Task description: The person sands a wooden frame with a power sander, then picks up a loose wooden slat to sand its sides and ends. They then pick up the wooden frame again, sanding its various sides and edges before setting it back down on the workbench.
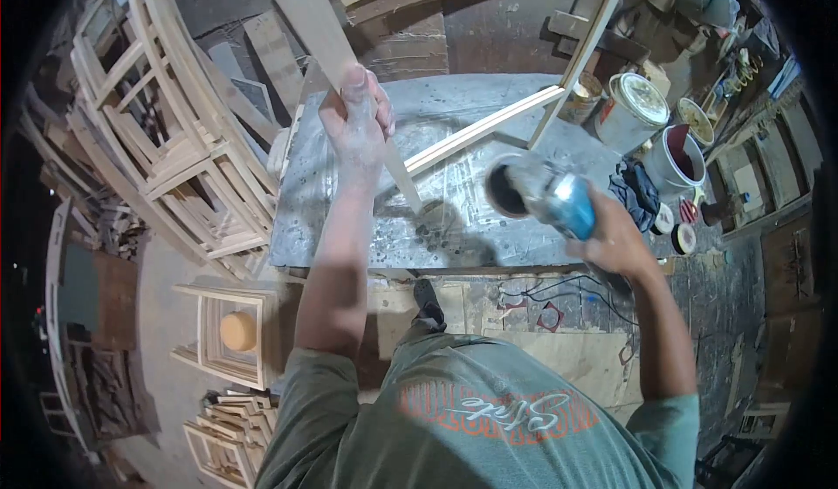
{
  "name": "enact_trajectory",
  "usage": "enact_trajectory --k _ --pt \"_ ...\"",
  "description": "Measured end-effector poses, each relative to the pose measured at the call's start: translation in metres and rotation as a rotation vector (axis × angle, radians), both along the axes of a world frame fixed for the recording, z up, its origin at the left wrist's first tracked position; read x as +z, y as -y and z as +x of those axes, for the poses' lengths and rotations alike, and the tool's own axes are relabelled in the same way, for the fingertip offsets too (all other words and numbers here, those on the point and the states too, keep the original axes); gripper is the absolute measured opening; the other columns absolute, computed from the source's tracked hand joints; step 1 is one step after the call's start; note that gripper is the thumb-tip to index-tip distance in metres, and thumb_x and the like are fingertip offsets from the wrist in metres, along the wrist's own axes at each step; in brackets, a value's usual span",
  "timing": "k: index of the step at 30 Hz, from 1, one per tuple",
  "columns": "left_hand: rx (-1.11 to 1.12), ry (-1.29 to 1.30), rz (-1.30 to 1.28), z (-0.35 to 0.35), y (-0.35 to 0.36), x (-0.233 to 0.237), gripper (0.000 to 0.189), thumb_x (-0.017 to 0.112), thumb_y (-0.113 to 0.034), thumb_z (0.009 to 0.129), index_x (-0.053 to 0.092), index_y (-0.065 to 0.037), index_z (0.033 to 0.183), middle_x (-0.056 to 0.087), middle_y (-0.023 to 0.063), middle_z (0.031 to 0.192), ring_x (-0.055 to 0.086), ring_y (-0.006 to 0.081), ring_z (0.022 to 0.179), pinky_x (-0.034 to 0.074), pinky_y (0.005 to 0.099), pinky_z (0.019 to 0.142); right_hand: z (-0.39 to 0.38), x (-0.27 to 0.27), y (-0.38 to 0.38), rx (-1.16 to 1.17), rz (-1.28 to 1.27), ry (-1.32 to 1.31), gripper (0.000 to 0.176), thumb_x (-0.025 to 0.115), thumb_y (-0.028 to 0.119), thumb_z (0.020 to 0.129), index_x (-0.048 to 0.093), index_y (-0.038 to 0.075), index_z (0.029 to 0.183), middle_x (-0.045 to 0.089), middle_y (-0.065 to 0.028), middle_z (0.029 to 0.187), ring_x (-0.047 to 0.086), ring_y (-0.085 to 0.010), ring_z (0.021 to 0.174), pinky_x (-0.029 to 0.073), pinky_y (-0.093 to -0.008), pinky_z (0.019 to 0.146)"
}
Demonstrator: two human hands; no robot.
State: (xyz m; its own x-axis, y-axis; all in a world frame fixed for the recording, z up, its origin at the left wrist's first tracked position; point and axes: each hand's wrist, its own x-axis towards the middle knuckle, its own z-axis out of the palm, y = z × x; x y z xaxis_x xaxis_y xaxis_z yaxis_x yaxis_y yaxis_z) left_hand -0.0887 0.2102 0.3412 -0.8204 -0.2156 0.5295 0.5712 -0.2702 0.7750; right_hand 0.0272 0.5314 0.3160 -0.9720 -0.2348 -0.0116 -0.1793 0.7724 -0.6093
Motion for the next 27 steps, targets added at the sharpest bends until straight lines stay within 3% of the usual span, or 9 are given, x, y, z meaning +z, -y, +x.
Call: enact_trajectory --k 3,5,9,11,14,22,23,26,27 --pt "0.076 0.060 0.035 -0.021 0.017 0.012 0.055 0.054 -0.063 0.091 0.046 -0.011 0.075 0.041 -0.0012 0.051 0.042 0.0086 0.040 0.032 0.0239 0.037 0.032 -0.043 -0.042 -0.137 -0.198 -0.093 0.091 0.079 0.019 0.057 0.042 -0.004 0.137 0.064 -0.0209 0.112 0.064 -0.0346 0.101 0.048 -0.0374 0.092" --pt "0.115 0.142 0.184 -0.031 0.033 0.017 0.055 0.053 -0.064 0.091 0.045 -0.012 0.074 0.040 -0.0013 0.051 0.043 0.0095 0.040 0.031 0.0239 0.036 0.056 -0.049 -0.048 -0.223 -0.514 -0.048 0.083 0.078 0.013 0.060 0.044 -0.002 0.135 0.063 -0.0119 0.114 0.061 -0.0249 0.101 0.047 -0.0362 0.091" --pt "0.144 0.325 0.474 -0.046 0.070 -0.019 0.057 0.045 -0.067 0.093 0.040 -0.014 0.074 0.037 -0.0010 0.054 0.038 0.0127 0.042 0.033 0.0262 0.041 0.100 -0.071 -0.073 -0.510 -0.658 0.074 0.075 0.075 0.008 0.064 0.046 0.000 0.132 0.060 -0.0086 0.114 0.058 -0.0202 0.103 0.047 -0.0334 0.091" --pt "0.152 0.463 0.633 -0.046 0.076 -0.053 0.058 0.040 -0.068 0.094 0.037 -0.015 0.072 0.033 -0.0010 0.054 0.036 0.0137 0.045 0.034 0.0275 0.043 0.115 -0.092 -0.087 -0.582 -0.638 0.043 0.073 0.074 0.007 0.064 0.046 0.001 0.131 0.060 -0.0084 0.113 0.058 -0.0197 0.102 0.047 -0.0326 0.090" --pt "0.217 0.510 0.754 -0.048 0.081 -0.146 0.059 0.041 -0.071 0.093 0.037 -0.014 0.075 0.034 -0.0007 0.055 0.036 0.0143 0.046 0.035 0.0295 0.045 0.131 -0.122 -0.100 -0.666 -0.666 0.004 0.073 0.072 0.006 0.064 0.046 0.001 0.132 0.059 -0.0082 0.112 0.058 -0.0198 0.101 0.047 -0.0319 0.089" --pt "0.388 0.916 1.001 -0.018 0.094 -0.336 0.064 0.044 -0.077 0.087 0.035 -0.014 0.083 0.036 0.0020 0.064 0.036 0.0166 0.051 0.036 0.0311 0.049 0.114 -0.146 -0.066 -0.611 -0.659 0.140 0.074 0.074 0.005 0.062 0.047 0.000 0.131 0.060 -0.0094 0.112 0.058 -0.0210 0.100 0.047 -0.0324 0.089" --pt "0.364 0.900 1.016 -0.015 0.102 -0.362 0.066 0.045 -0.075 0.088 0.044 -0.009 0.090 0.049 0.0068 0.074 0.052 0.0192 0.064 0.043 0.0344 0.050 0.109 -0.150 -0.060 -0.624 -0.568 0.141 0.074 0.075 0.004 0.060 0.048 0.001 0.129 0.060 -0.0089 0.110 0.058 -0.0210 0.097 0.047 -0.0324 0.088" --pt "0.321 1.318 0.259 0.010 0.122 -0.395 0.075 0.044 -0.073 0.089 0.055 0.001 0.097 0.065 0.0152 0.086 0.066 0.0245 0.077 0.053 0.0384 0.058 0.093 -0.163 -0.042 -0.541 -0.528 0.208 0.071 0.075 0.004 0.060 0.049 0.000 0.126 0.061 -0.0087 0.108 0.059 -0.0218 0.094 0.047 -0.0327 0.087" --pt "0.268 1.354 -0.056 0.018 0.132 -0.398 0.073 0.044 -0.070 0.090 0.059 0.002 0.091 0.066 0.0158 0.081 0.067 0.0248 0.073 0.055 0.0373 0.060 0.088 -0.161 -0.034 -0.549 -0.458 0.255 0.069 0.075 0.005 0.060 0.050 -0.001 0.123 0.063 -0.0105 0.107 0.059 -0.0227 0.094 0.047 -0.0329 0.088"
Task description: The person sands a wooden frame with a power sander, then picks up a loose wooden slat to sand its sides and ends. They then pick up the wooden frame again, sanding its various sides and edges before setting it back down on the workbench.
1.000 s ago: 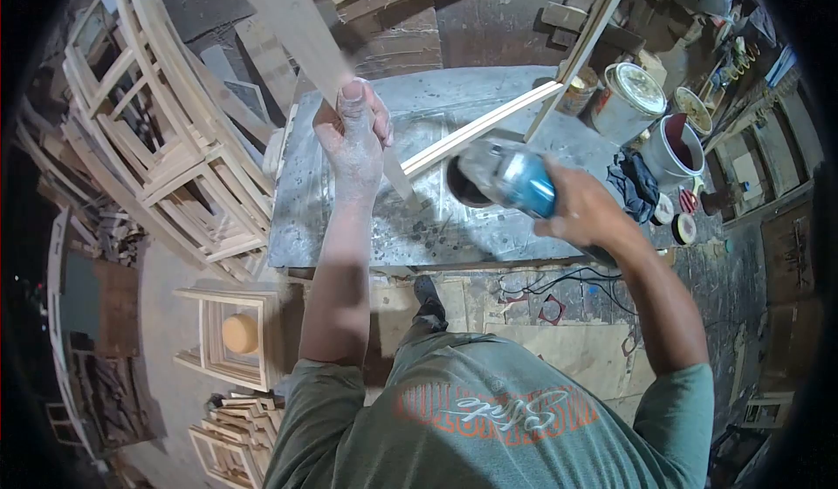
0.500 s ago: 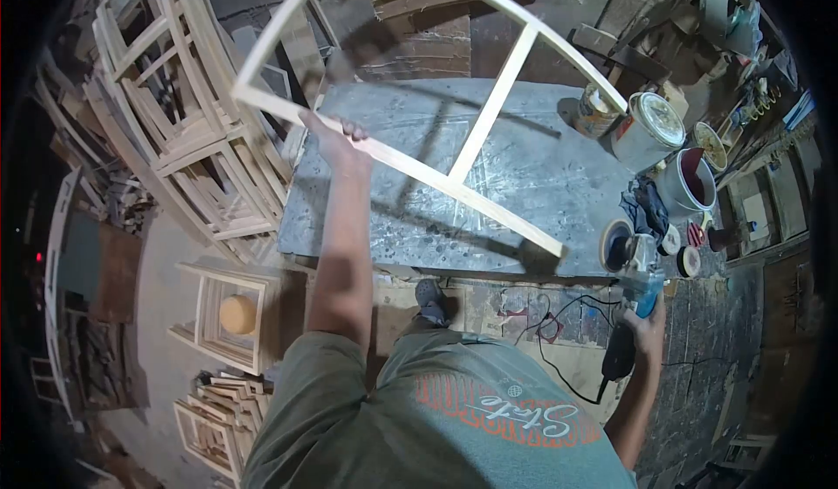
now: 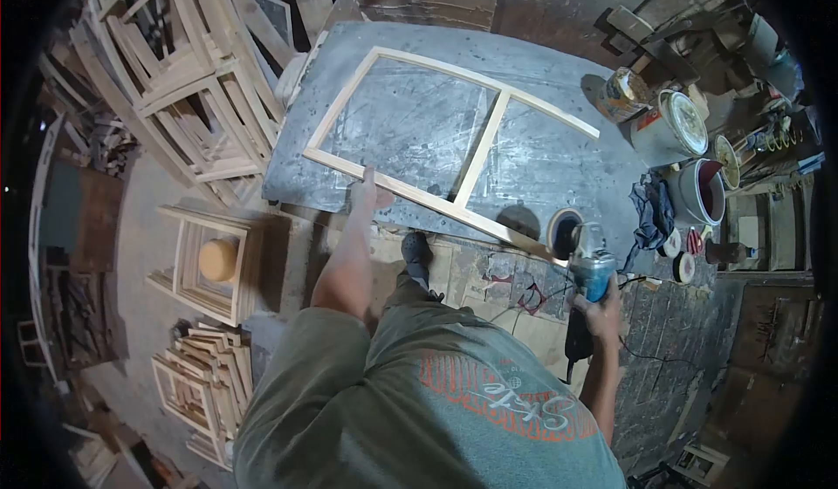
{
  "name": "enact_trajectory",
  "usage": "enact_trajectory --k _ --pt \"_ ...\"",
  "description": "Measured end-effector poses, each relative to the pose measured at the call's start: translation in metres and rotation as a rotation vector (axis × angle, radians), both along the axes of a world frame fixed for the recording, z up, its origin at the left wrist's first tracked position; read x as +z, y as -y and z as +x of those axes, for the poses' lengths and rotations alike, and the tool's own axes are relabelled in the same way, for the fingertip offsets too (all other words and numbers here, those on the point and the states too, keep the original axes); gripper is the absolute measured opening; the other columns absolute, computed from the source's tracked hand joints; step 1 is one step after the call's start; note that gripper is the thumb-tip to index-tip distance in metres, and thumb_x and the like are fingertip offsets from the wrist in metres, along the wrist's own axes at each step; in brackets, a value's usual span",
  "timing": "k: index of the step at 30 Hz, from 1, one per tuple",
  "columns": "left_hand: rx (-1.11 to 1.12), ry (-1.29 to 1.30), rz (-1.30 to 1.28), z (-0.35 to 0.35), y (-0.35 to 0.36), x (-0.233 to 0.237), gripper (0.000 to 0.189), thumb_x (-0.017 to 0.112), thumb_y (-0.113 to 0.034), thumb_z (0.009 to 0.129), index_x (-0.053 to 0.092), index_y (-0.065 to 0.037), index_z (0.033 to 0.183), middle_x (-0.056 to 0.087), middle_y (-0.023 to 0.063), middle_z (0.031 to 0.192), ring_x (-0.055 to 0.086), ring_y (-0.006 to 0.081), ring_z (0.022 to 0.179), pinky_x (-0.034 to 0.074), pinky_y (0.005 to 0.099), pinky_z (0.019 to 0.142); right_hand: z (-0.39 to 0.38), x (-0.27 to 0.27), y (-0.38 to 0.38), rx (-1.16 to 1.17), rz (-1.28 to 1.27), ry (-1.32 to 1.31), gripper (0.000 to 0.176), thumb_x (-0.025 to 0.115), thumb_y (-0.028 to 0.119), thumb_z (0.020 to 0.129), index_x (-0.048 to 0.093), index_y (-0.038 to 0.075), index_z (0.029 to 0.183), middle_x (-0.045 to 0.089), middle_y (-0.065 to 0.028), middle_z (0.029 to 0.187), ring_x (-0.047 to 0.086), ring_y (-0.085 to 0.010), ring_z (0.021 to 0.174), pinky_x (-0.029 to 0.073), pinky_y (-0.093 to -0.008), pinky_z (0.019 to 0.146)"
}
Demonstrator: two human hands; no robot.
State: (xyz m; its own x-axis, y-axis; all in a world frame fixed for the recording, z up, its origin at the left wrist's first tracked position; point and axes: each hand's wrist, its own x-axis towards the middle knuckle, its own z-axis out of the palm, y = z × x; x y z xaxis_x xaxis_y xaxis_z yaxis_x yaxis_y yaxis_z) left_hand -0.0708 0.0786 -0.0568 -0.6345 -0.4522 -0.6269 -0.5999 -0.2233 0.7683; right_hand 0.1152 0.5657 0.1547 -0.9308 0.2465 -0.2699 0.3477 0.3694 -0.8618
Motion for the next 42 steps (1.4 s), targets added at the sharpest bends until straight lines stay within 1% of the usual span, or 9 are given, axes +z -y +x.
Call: enact_trajectory --k 3,7,9,11,16,24,33,39,42 --pt "-0.672 0.189 -0.561 0.029 0.019 0.024 0.073 0.042 -0.061 0.094 0.068 0.003 0.074 0.069 0.0176 0.067 0.070 0.0259 0.062 0.058 0.0342 0.067 -0.004 -0.022 0.009 0.060 0.106 -0.109 0.069 0.078 0.008 0.059 0.050 -0.001 0.122 0.064 -0.0132 0.107 0.060 -0.0242 0.095 0.047 -0.0338 0.088" --pt "-0.682 0.080 -0.365 0.068 -0.017 0.010 0.056 0.043 -0.046 0.098 0.068 -0.001 0.078 0.068 0.0128 0.065 0.068 0.0214 0.057 0.055 0.0337 0.055 -0.002 -0.033 0.020 0.124 0.248 0.013 0.077 0.083 0.015 0.056 0.049 -0.001 0.123 0.065 -0.0185 0.106 0.063 -0.0306 0.095 0.048 -0.0381 0.088" --pt "-0.615 0.032 0.043 0.096 -0.065 0.031 0.038 0.051 -0.035 0.097 0.067 -0.001 0.091 0.067 0.0090 0.070 0.065 0.0176 0.055 0.053 0.0306 0.052 -0.002 -0.040 0.029 0.161 0.338 0.054 0.078 0.083 0.016 0.058 0.048 0.000 0.125 0.067 -0.0199 0.102 0.065 -0.0358 0.093 0.049 -0.0401 0.087" --pt "-0.860 0.024 0.173 0.114 -0.106 0.045 0.032 0.057 -0.031 0.096 0.064 -0.001 0.103 0.063 0.0063 0.075 0.061 0.0146 0.057 0.052 0.0288 0.054 -0.010 -0.040 0.046 0.222 0.415 0.056 0.079 0.083 0.017 0.058 0.047 0.001 0.126 0.067 -0.0212 0.101 0.066 -0.0384 0.093 0.050 -0.0413 0.085" --pt "-1.152 -0.052 0.353 0.128 -0.162 0.090 0.042 0.055 -0.043 0.097 0.064 -0.002 0.090 0.067 0.0065 0.077 0.065 0.0145 0.065 0.053 0.0287 0.060 -0.065 -0.046 0.080 0.497 0.482 0.142 0.085 0.081 0.022 0.062 0.041 0.003 0.135 0.066 -0.0266 0.103 0.063 -0.0461 0.096 0.050 -0.0484 0.083" --pt "-1.061 -0.076 0.026 0.126 -0.086 0.053 0.048 0.056 -0.047 0.096 0.065 0.001 0.091 0.067 0.0098 0.079 0.064 0.0153 0.070 0.051 0.0295 0.064 -0.199 -0.068 0.094 0.738 0.604 0.026 0.094 0.078 0.034 0.060 0.041 0.000 0.140 0.066 -0.0297 0.099 0.063 -0.0472 0.097 0.050 -0.0488 0.086" --pt "-0.701 0.155 -0.028 0.161 -0.014 0.040 0.046 0.057 -0.042 0.096 0.067 0.003 0.091 0.066 0.0079 0.076 0.062 0.0138 0.071 0.050 0.0309 0.065 -0.343 -0.087 0.082 0.551 0.710 0.031 0.088 0.080 0.034 0.060 0.047 -0.008 0.130 0.063 -0.0310 0.114 0.061 -0.0435 0.108 0.049 -0.0444 0.091" --pt "-0.666 0.125 -0.024 0.173 -0.022 0.022 0.046 0.057 -0.042 0.096 0.067 0.002 0.093 0.065 0.0072 0.075 0.062 0.0141 0.070 0.050 0.0313 0.065 -0.315 -0.079 0.090 0.695 0.538 -0.012 0.081 0.078 0.034 0.063 0.051 -0.011 0.123 0.065 -0.0320 0.105 0.063 -0.0450 0.102 0.050 -0.0454 0.088" --pt "-0.698 0.119 -0.022 0.174 -0.029 0.009 0.046 0.057 -0.043 0.097 0.066 0.002 0.092 0.065 0.0069 0.075 0.061 0.0138 0.069 0.049 0.0313 0.066 -0.278 -0.073 0.107 0.726 0.752 -0.007 0.083 0.077 0.036 0.063 0.050 -0.013 0.124 0.065 -0.0336 0.099 0.064 -0.0462 0.098 0.051 -0.0464 0.085"
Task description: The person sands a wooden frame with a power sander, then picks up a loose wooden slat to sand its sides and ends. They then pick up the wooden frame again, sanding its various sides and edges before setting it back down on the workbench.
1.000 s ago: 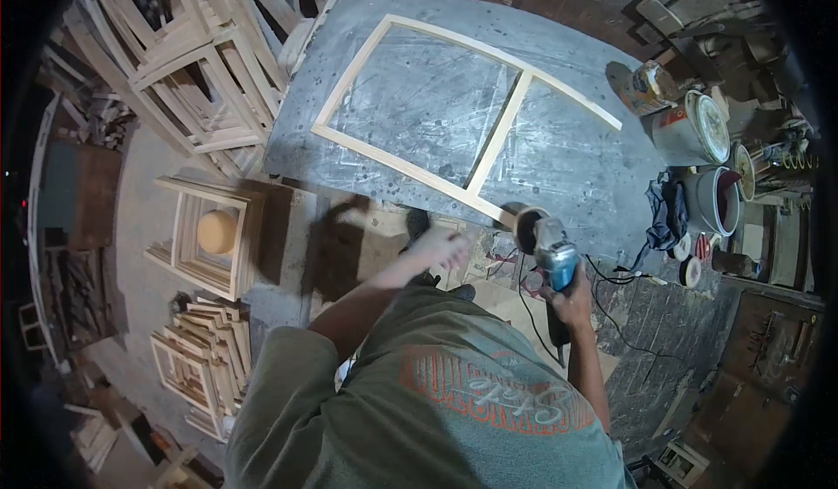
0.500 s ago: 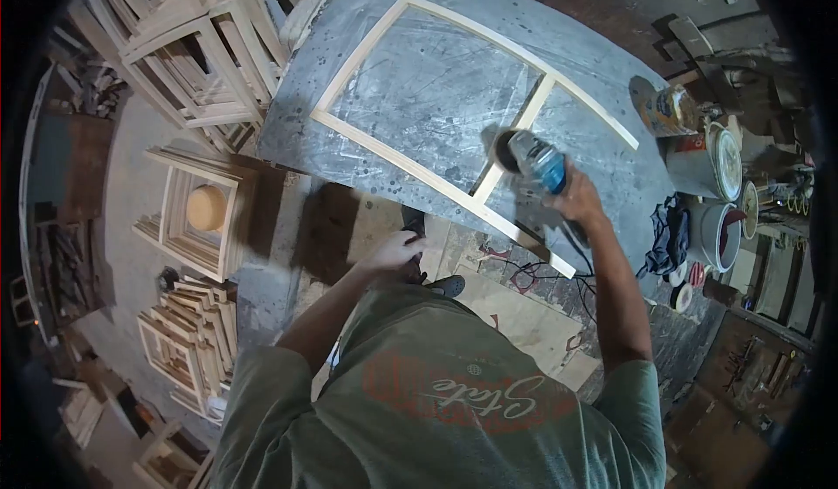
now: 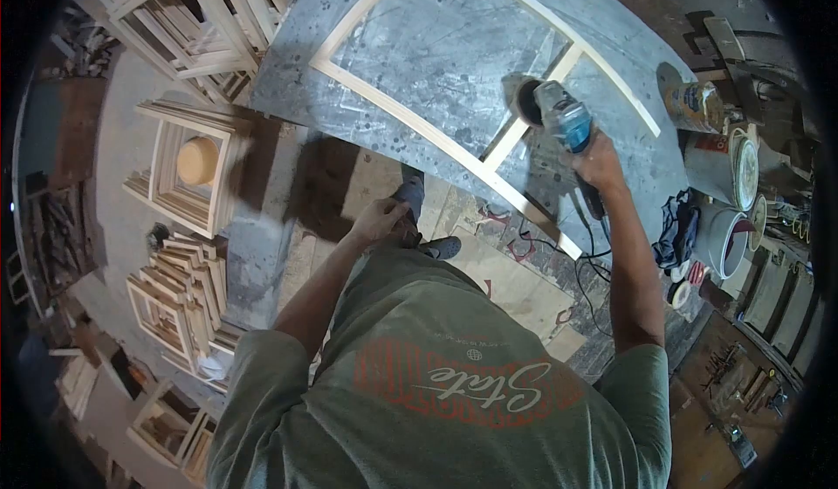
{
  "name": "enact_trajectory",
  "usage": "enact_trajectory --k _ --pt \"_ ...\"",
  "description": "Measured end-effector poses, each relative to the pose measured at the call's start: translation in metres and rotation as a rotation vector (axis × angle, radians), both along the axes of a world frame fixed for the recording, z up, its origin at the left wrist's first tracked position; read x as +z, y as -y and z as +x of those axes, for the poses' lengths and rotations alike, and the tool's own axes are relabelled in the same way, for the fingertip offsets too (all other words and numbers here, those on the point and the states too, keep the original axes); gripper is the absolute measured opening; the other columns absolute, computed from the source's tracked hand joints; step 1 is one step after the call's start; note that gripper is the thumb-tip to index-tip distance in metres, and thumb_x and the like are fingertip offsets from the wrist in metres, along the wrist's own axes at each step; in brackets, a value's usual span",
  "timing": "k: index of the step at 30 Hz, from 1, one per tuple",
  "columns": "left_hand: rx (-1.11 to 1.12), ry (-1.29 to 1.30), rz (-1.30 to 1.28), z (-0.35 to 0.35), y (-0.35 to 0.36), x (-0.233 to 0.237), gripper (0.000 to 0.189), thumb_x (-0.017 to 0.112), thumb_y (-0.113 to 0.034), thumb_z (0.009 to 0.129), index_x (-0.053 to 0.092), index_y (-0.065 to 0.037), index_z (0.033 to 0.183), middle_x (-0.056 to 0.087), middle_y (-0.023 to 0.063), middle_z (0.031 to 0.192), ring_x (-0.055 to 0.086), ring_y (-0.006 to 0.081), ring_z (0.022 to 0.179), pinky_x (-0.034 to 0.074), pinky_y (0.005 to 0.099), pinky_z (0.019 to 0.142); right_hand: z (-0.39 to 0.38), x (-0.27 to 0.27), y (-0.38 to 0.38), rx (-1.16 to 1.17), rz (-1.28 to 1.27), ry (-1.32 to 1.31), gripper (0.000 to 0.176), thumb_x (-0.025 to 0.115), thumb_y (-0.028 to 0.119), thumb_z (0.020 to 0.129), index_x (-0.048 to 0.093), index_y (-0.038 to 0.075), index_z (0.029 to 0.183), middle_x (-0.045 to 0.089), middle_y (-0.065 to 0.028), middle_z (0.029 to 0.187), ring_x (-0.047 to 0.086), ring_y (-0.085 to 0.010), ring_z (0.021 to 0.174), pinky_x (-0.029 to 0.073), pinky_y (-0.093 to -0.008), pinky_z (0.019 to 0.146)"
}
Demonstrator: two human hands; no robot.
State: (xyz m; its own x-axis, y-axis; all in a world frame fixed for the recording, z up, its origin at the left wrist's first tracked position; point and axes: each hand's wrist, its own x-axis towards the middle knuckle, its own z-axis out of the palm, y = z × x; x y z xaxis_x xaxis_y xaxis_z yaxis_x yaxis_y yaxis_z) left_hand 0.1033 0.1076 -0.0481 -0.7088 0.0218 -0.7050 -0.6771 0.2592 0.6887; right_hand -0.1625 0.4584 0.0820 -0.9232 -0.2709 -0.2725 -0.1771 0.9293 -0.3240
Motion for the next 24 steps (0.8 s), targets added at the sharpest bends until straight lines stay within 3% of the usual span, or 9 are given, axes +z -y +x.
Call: enact_trajectory --k 4,10,16,20,24 --pt "-0.026 -0.058 -0.083 0.007 -0.009 -0.020 0.046 0.058 -0.046 0.094 0.067 -0.001 0.087 0.068 0.0109 0.078 0.066 0.0212 0.074 0.050 0.0371 0.069 0.038 0.001 0.006 0.079 0.011 0.064 0.090 0.076 0.037 0.065 0.045 -0.014 0.132 0.063 -0.0360 0.093 0.065 -0.0464 0.091 0.053 -0.0481 0.079" --pt "0.037 0.015 0.003 0.016 -0.014 -0.014 0.044 0.057 -0.044 0.095 0.067 -0.001 0.092 0.069 0.0121 0.080 0.066 0.0209 0.075 0.050 0.0366 0.070 0.079 0.014 0.026 0.161 0.111 0.146 0.089 0.074 0.036 0.066 0.043 -0.010 0.136 0.065 -0.0329 0.091 0.066 -0.0449 0.088 0.053 -0.0469 0.078" --pt "0.041 0.078 -0.028 0.005 -0.013 0.032 0.042 0.057 -0.042 0.095 0.067 -0.001 0.095 0.071 0.0113 0.084 0.068 0.0194 0.078 0.052 0.0353 0.072 0.045 0.012 0.007 0.089 0.057 0.108 0.087 0.074 0.038 0.066 0.045 -0.010 0.133 0.066 -0.0316 0.096 0.066 -0.0443 0.092 0.053 -0.0458 0.082" --pt "0.028 0.079 -0.008 0.007 -0.011 0.022 0.044 0.057 -0.042 0.095 0.067 0.000 0.099 0.072 0.0117 0.086 0.068 0.0195 0.080 0.052 0.0340 0.073 0.024 -0.001 -0.009 0.089 -0.022 0.066 0.087 0.075 0.040 0.065 0.046 -0.010 0.131 0.065 -0.0320 0.096 0.066 -0.0453 0.092 0.053 -0.0449 0.082" --pt "-0.035 0.060 -0.089 0.009 -0.008 -0.002 0.046 0.056 -0.043 0.095 0.067 0.001 0.102 0.072 0.0119 0.088 0.068 0.0195 0.079 0.052 0.0329 0.074 0.060 0.018 0.018 0.093 0.118 0.165 0.090 0.076 0.039 0.063 0.045 -0.011 0.131 0.065 -0.0315 0.096 0.066 -0.0445 0.090 0.054 -0.0466 0.079"
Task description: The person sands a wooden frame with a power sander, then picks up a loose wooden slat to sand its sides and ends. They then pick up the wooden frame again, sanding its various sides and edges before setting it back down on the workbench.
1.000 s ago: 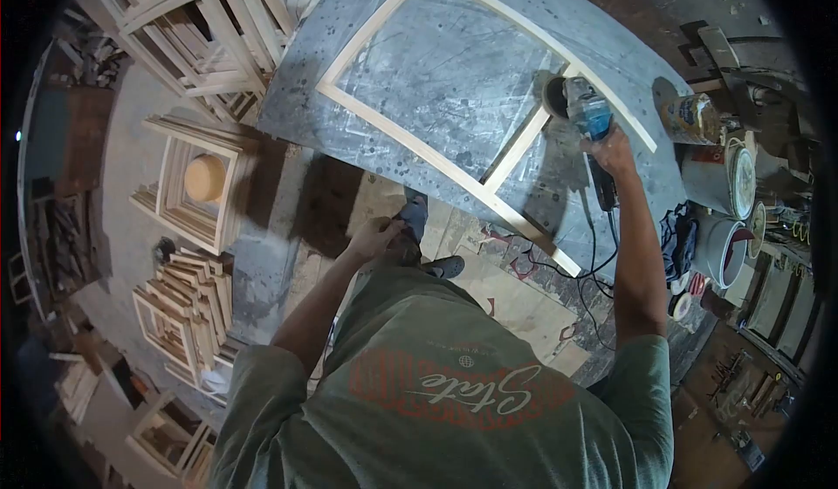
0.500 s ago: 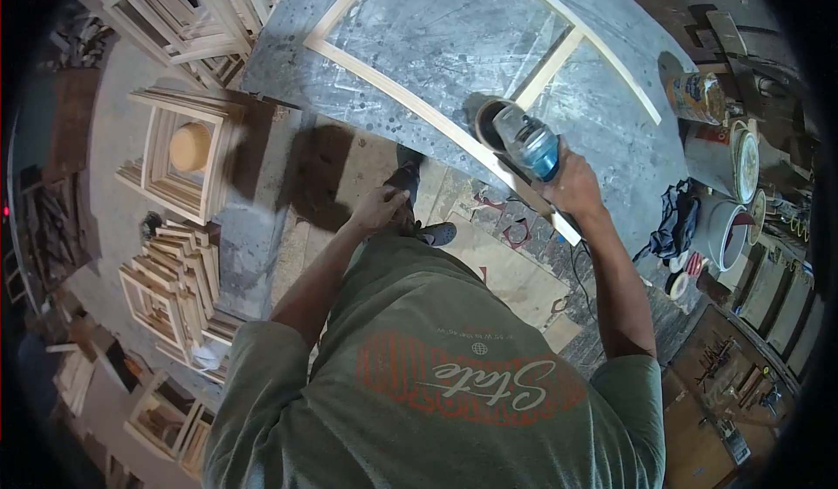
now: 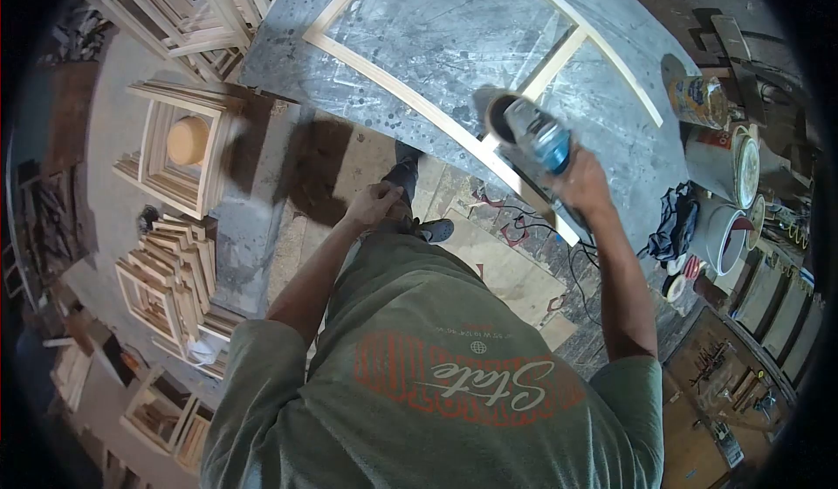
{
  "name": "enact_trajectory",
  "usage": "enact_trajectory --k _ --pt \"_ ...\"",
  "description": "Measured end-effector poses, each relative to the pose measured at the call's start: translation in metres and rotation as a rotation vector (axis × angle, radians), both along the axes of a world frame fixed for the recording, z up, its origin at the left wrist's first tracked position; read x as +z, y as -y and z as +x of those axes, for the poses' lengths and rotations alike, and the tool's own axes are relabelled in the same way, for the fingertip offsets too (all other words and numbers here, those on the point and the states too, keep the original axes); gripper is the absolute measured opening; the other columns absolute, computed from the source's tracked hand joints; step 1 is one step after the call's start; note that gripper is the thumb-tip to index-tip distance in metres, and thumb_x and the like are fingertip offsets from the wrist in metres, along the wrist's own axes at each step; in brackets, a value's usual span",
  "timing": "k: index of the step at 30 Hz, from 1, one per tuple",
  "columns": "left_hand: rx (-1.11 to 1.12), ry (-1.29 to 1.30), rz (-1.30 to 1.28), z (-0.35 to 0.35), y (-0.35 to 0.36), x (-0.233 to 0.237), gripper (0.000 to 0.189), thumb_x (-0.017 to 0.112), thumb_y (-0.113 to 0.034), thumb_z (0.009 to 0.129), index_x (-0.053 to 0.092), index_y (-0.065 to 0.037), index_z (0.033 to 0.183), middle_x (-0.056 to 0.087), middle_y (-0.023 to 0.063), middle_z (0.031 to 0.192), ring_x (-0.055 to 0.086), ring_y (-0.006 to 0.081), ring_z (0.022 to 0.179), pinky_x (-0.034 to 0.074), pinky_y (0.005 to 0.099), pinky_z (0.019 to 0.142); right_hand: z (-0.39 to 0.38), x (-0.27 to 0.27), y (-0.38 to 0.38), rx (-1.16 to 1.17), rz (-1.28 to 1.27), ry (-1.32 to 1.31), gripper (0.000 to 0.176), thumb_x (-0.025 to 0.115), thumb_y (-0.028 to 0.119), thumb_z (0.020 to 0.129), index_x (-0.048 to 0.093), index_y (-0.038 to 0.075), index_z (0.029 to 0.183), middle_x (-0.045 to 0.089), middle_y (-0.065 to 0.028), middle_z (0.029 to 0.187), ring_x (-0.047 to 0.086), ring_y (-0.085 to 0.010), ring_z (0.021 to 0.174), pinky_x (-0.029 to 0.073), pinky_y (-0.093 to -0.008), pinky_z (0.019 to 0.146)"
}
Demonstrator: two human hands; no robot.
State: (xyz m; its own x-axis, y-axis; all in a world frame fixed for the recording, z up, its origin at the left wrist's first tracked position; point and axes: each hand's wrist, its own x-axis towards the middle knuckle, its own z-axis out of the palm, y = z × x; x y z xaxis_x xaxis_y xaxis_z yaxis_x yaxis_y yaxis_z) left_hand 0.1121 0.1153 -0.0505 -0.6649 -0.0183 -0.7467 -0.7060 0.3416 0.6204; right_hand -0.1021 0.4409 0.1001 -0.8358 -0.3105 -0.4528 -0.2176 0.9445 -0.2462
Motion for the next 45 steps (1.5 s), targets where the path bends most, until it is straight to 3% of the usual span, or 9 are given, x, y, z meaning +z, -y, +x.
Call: enact_trajectory --k 10,16,19,22,24,27,32,39,45 --pt "0.111 -0.002 0.092 -0.011 -0.003 0.020 0.046 0.055 -0.042 0.097 0.067 0.002 0.102 0.070 0.0109 0.085 0.067 0.0166 0.076 0.054 0.0338 0.071 -0.004 0.009 -0.003 0.017 0.031 -0.034 0.092 0.077 0.028 0.061 0.043 -0.011 0.136 0.066 -0.0319 0.093 0.067 -0.0433 0.089 0.053 -0.0450 0.079" --pt "-0.021 -0.025 -0.021 -0.021 -0.009 0.025 0.028 0.061 -0.028 0.093 0.067 -0.001 0.100 0.070 0.0144 0.088 0.068 0.0257 0.080 0.053 0.0380 0.073 -0.040 0.001 -0.019 -0.026 -0.062 -0.096 0.085 0.078 0.030 0.061 0.048 -0.012 0.129 0.066 -0.0317 0.092 0.067 -0.0423 0.089 0.052 -0.0436 0.080" --pt "-0.114 -0.644 -0.209 -0.029 -0.030 0.034 0.020 0.063 -0.022 0.088 0.067 -0.003 0.095 0.068 0.0148 0.086 0.067 0.0310 0.086 0.051 0.0382 0.077 -0.072 -0.008 -0.027 -0.097 -0.161 -0.171 0.077 0.079 0.034 0.060 0.056 -0.011 0.117 0.067 -0.0289 0.092 0.068 -0.0404 0.090 0.052 -0.0440 0.081" --pt "-0.345 -0.970 -0.393 -0.057 -0.059 0.063 0.028 0.059 -0.024 0.091 0.063 -0.008 0.114 0.061 0.0129 0.121 0.051 0.0327 0.123 0.038 0.0515 0.103 -0.112 -0.011 -0.031 -0.140 -0.267 -0.158 0.072 0.079 0.034 0.061 0.058 -0.011 0.114 0.068 -0.0280 0.095 0.068 -0.0398 0.094 0.052 -0.0444 0.083" --pt "-0.545 -0.888 -0.486 -0.082 -0.082 0.076 0.047 0.052 -0.036 0.096 0.052 -0.010 0.136 0.044 0.0113 0.146 0.030 0.0304 0.142 0.017 0.0547 0.117 -0.146 -0.044 -0.051 -0.134 -0.287 -0.134 0.068 0.078 0.033 0.063 0.058 -0.010 0.112 0.068 -0.0281 0.098 0.067 -0.0396 0.098 0.052 -0.0445 0.083" --pt "-0.673 -0.892 -0.644 -0.105 -0.099 0.061 0.064 0.038 -0.050 0.099 0.033 -0.011 0.150 0.024 0.0097 0.158 0.012 0.0288 0.149 0.001 0.0592 0.118 -0.157 -0.087 -0.075 -0.151 -0.221 -0.267 0.068 0.078 0.033 0.065 0.058 -0.010 0.113 0.066 -0.0302 0.104 0.065 -0.0409 0.103 0.051 -0.0447 0.085" --pt "-0.688 -0.637 -0.786 -0.096 -0.073 0.044 0.065 0.016 -0.055 0.102 0.016 -0.019 0.156 0.000 0.0083 0.164 -0.011 0.0318 0.149 -0.016 0.0596 0.113 -0.055 -0.018 -0.023 -0.136 -0.275 -0.046 0.069 0.078 0.039 0.066 0.057 -0.008 0.112 0.065 -0.0322 0.100 0.064 -0.0469 0.095 0.051 -0.0476 0.084" --pt "-0.255 -0.601 -1.060 -0.079 0.018 0.025 0.067 0.033 -0.047 0.102 0.026 -0.002 0.151 0.015 0.0173 0.161 0.008 0.0382 0.149 0.008 0.0619 0.116 0.066 -0.005 0.014 -0.047 -0.097 -0.038 0.081 0.074 0.039 0.069 0.047 -0.012 0.127 0.066 -0.0289 0.089 0.067 -0.0435 0.083 0.053 -0.0489 0.078" --pt "-0.532 -0.525 -1.044 -0.092 -0.021 0.053 0.066 0.023 -0.046 0.104 0.011 -0.007 0.156 0.000 0.0099 0.164 -0.002 0.0292 0.151 -0.002 0.0533 0.119 0.119 0.006 0.002 -0.224 -0.088 0.053 0.076 0.079 0.030 0.065 0.048 -0.002 0.126 0.067 -0.0256 0.091 0.066 -0.0427 0.086 0.053 -0.0489 0.075"
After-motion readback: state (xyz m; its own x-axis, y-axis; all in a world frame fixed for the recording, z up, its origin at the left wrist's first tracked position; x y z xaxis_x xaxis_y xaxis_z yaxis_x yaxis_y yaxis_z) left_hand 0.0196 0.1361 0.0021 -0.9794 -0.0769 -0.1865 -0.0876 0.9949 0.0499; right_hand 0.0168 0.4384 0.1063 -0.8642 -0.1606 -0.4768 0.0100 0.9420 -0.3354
